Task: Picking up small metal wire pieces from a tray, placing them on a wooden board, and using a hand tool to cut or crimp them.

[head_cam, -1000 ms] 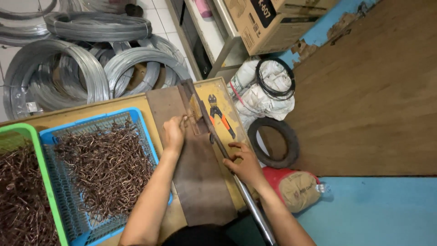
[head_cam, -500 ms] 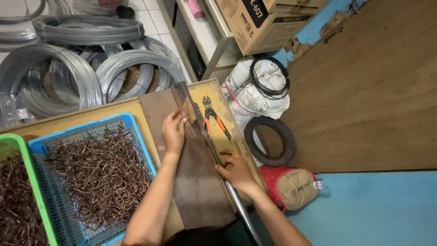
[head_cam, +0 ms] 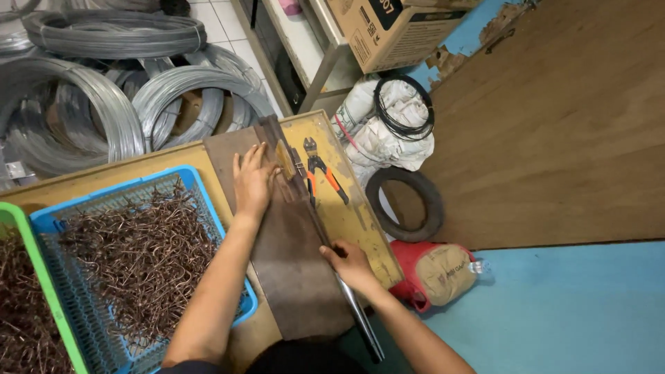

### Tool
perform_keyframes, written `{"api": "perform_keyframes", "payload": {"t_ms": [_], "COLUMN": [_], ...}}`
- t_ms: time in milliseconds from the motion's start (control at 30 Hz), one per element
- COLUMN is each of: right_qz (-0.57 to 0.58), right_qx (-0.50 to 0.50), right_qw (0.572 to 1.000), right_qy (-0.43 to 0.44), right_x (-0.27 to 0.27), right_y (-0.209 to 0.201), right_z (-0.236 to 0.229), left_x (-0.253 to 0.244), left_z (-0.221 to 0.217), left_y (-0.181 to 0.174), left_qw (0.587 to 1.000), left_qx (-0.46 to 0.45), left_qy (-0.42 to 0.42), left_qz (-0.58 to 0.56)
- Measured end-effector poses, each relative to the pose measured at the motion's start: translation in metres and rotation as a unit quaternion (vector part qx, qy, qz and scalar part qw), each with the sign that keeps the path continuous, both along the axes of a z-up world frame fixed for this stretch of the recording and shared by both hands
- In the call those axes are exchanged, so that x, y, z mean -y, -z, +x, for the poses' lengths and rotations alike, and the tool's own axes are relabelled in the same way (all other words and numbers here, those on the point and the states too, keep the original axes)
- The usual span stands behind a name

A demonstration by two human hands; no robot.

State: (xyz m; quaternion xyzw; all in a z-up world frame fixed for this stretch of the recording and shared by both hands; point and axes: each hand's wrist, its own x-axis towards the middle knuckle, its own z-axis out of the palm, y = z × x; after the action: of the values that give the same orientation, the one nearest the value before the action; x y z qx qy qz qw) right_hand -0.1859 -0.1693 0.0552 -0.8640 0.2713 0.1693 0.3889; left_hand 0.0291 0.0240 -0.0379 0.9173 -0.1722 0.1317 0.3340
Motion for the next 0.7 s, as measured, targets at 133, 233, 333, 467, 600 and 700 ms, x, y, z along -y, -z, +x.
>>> {"api": "perform_keyframes", "payload": {"t_ms": [133, 233, 333, 467, 600, 700], "right_qz": [0.190, 0.310, 0.309, 0.347, 0.336, 0.277], "right_qx": [-0.021, -0.041, -0.051, -0.175, -0.265, -0.269], "right_qw": [0.972, 0.932, 0.933, 0.907, 0.893, 0.913], "right_qy": [0.133, 0.183, 0.180, 0.160, 0.135, 0.130], "right_x": [-0.008, -0.017, -0.020, -0.012, -0.025, -0.026], "right_y": [0.009, -0.019, -0.020, -0.002, -0.043, -0.020], "right_z": [-0.003, -0.002, -0.002, 0.002, 0.020, 0.017], "left_x": [0.006, 0.015, 0.018, 0.013, -0.013, -0.004], "left_z": [0.001, -0.004, -0.003, -0.009, 0.012, 0.000], "left_y": [0.024, 0.036, 0.043, 0.002, 0.026, -0.019], "left_qw": [1.000, 0.998, 0.996, 0.994, 0.998, 0.997], "left_qx": [0.001, -0.007, -0.017, -0.072, -0.023, -0.011], "left_qy": [-0.003, -0.049, -0.080, -0.056, -0.002, 0.024], "left_qz": [-0.013, -0.029, -0.027, -0.065, 0.057, 0.070]}}
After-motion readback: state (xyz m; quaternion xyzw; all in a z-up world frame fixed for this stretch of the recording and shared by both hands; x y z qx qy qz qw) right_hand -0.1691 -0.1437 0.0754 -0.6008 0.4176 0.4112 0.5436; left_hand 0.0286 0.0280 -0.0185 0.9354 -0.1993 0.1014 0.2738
